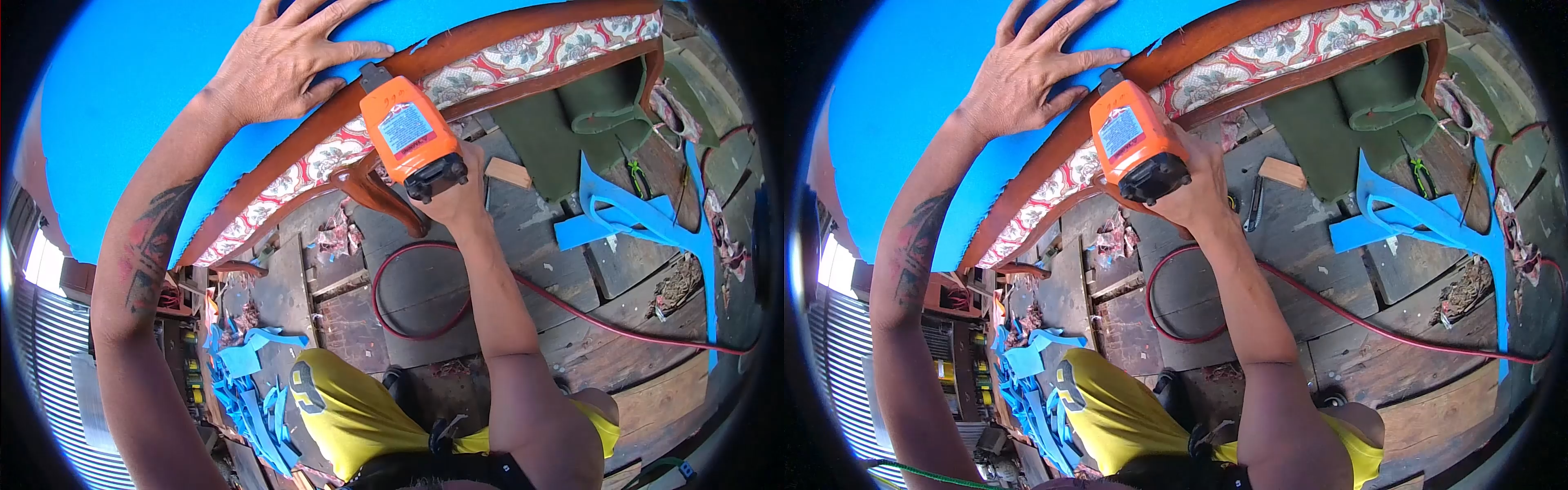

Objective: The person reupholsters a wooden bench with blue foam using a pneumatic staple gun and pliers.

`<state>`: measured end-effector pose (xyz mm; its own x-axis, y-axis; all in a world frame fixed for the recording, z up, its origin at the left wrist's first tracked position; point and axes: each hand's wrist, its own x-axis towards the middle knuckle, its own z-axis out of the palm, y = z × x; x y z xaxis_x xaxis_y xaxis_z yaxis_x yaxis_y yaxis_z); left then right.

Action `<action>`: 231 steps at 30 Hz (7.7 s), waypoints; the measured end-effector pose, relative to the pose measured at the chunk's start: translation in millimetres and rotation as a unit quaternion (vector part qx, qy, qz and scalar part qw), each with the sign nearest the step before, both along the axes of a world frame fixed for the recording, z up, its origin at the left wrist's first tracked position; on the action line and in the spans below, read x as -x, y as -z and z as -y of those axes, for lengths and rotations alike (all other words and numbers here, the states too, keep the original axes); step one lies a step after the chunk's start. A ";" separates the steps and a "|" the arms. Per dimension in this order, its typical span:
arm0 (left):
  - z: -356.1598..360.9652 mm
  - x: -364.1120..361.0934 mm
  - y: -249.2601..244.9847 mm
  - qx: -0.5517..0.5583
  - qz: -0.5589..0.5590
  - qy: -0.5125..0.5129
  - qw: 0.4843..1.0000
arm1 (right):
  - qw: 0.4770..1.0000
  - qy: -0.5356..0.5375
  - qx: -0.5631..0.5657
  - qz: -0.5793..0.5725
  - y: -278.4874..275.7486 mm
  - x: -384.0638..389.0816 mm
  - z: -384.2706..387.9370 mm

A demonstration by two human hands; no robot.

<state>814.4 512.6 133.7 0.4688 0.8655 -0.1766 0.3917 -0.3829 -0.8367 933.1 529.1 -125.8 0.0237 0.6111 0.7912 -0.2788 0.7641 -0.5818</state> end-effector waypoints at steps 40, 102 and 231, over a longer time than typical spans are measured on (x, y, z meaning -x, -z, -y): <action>8.4 11.6 4.7 -0.027 0.013 0.033 0.999 | 0.996 -0.026 0.072 0.036 -8.2 12.5 18.2; 37.3 18.7 3.7 -0.044 0.026 -0.020 0.999 | 0.998 -0.030 0.036 0.030 -3.1 45.3 33.2; 45.9 91.9 181.1 -0.527 0.517 0.175 0.652 | 0.985 0.101 -0.089 0.109 -2.6 65.2 52.3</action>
<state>722.6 466.7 -47.4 0.0680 0.0594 0.9959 0.9974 -0.0266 -0.0665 868.0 476.8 -123.2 -0.0525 0.4628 0.8849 0.0059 0.8863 -0.4631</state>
